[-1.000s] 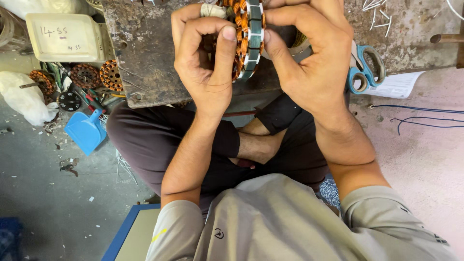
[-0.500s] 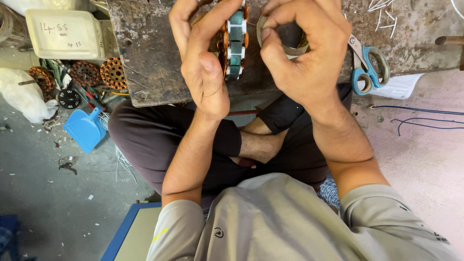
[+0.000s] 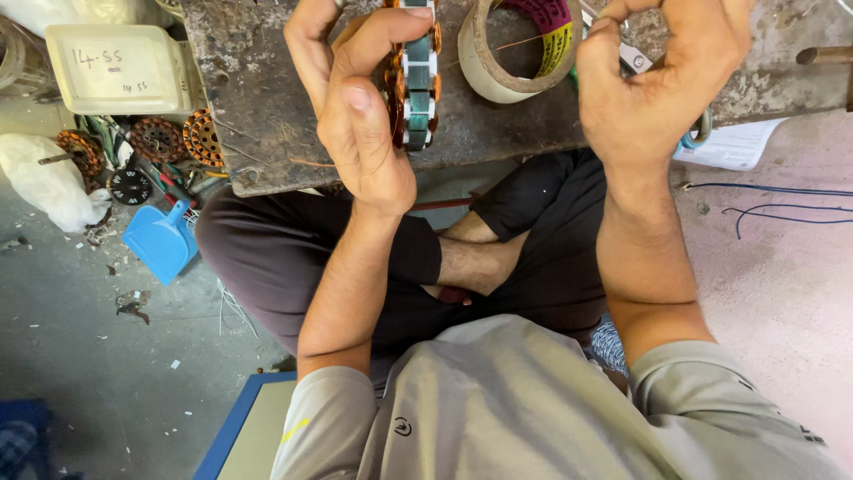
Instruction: The person weaves thin copper wire through the slots of a fan stator by hand and with a thin metal tool, then cuts a piece of white insulating tape using scissors.
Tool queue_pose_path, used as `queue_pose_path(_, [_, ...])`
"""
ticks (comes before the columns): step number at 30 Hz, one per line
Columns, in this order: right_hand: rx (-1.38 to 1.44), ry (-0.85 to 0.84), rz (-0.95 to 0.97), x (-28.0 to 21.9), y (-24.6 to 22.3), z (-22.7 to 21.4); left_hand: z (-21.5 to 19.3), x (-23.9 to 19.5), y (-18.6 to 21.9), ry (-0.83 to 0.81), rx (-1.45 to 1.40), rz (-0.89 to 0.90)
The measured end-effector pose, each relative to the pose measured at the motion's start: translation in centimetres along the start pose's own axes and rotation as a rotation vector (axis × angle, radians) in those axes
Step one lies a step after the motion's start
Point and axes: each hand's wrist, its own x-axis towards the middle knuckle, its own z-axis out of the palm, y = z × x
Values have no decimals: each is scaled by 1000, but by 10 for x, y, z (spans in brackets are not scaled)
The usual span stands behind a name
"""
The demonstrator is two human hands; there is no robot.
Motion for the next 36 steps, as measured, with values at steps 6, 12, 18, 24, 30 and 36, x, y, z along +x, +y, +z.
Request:
queue_pose_path(6, [-59, 39, -28, -4, -1, 4, 0, 2, 6, 32, -49, -4])
queue_pose_path(12, [126, 69, 38, -19, -30, 2, -18, 6, 4, 47, -145, 8])
queue_pose_path(18, [277, -116, -35, -8, -74, 20, -37, 8, -6, -24, -322, -139])
queue_pose_path(24, [280, -253, -63, 2, -82, 34, -38, 15, 7, -173, -139, -51])
queue_pose_path(30, [588, -300, 176, -14, -68, 36, -38, 15, 11, -241, -28, 40])
queue_pose_path(36, [623, -332, 211, -15, -63, 33, -41, 12, 5, -263, -42, 59])
